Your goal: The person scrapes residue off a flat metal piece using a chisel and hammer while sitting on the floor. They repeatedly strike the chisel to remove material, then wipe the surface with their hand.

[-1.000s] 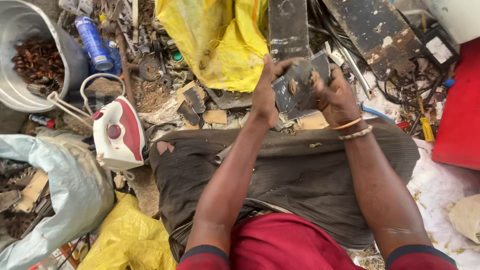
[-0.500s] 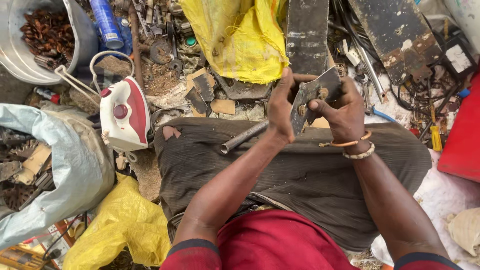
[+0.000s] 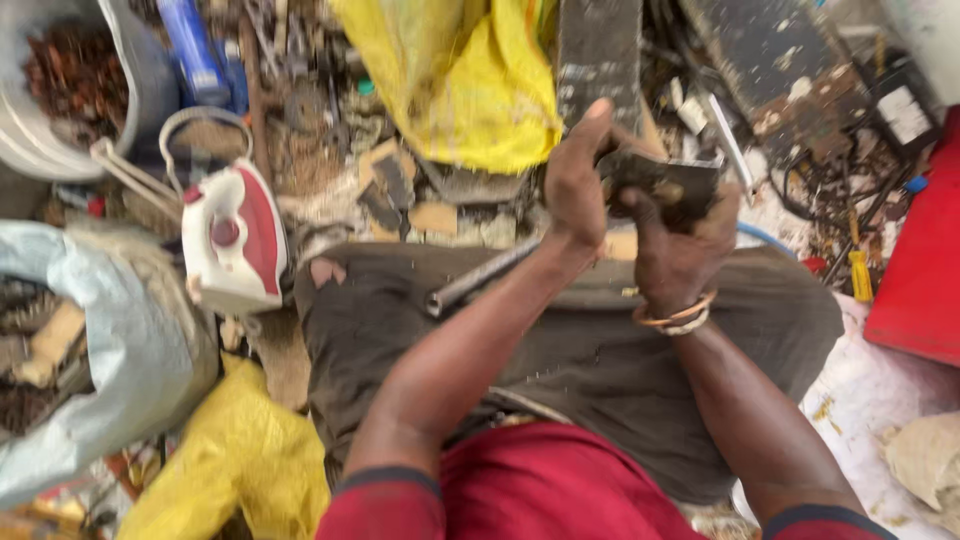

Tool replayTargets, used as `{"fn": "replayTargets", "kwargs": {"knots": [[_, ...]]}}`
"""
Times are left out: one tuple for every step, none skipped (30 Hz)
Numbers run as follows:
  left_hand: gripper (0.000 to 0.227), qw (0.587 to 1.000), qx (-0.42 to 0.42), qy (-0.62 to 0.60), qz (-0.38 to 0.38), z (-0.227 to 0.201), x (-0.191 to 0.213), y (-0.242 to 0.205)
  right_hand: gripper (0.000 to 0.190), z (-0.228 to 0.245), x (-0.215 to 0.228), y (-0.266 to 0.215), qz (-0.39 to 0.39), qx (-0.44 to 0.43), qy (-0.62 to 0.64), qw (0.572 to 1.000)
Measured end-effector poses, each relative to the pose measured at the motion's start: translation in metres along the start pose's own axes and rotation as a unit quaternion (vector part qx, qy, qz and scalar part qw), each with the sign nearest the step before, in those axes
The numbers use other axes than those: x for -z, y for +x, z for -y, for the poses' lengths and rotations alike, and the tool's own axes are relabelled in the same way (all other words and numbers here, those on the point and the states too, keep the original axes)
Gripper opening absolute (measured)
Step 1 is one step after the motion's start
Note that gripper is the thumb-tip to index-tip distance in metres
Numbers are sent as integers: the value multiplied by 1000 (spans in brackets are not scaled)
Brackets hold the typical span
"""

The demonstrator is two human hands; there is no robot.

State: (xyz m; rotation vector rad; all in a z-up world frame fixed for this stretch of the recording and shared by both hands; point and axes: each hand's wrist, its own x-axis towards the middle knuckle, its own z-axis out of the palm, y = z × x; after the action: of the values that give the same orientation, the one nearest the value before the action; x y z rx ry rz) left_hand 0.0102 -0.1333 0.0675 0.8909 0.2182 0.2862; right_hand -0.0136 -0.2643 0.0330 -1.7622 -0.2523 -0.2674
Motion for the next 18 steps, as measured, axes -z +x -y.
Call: {"fn": "replayTargets", "kwargs": {"knots": [[62,1000,3,-7,-2,-8,-1,3,44,-2,-3,5,-10,5,13,1000],[62,1000,6,-14,-3,-16,-3,3,43,-2,-6,10,-28,-9,26,999],[64,1000,14,-20,-15,-22,-2,-4,41,-1,-4,9,-39,-31,38,998],[65,993,-50,103,-8,-27,-3,-15,40,2,-2,9,-49,-53,50,996],[67,967,-124,222,5,-32,-3,-16,40,2,-2,20,-22,-61,69,996],[72,921,-196,337,16,-35,-1,-14,40,2,0,31,5,-68,87,994],[69,919,-172,355,-13,-35,2,-23,40,6,7,29,35,-92,101,990],[66,915,-147,373,-42,-33,5,-31,42,7,12,27,68,-127,150,978],[64,910,-128,389,-68,-31,8,-32,44,8,15,31,100,-155,199,963],[63,914,-110,383,-68,-28,10,-34,46,9,17,32,131,-182,247,943],[63,918,-95,378,-69,-26,11,-32,43,11,16,33,152,-194,232,941],[63,922,-79,372,-71,-24,12,-31,41,12,15,34,174,-206,217,938],[60,912,-113,387,-79,-21,13,-30,39,14,13,32,195,-219,201,935],[57,901,-147,400,-86,-19,14,-30,39,15,10,29,202,-218,177,938],[56,888,-182,412,-93,-18,15,-28,39,17,6,27,210,-216,153,941],[56,891,-162,415,-91,-18,18,-26,39,19,2,24,217,-214,129,944],[55,893,-141,417,-89,-18,21,-24,45,20,1,23,230,-219,199,927],[55,896,-120,418,-87,-19,26,-22,50,20,0,22,242,-224,267,905]]}}
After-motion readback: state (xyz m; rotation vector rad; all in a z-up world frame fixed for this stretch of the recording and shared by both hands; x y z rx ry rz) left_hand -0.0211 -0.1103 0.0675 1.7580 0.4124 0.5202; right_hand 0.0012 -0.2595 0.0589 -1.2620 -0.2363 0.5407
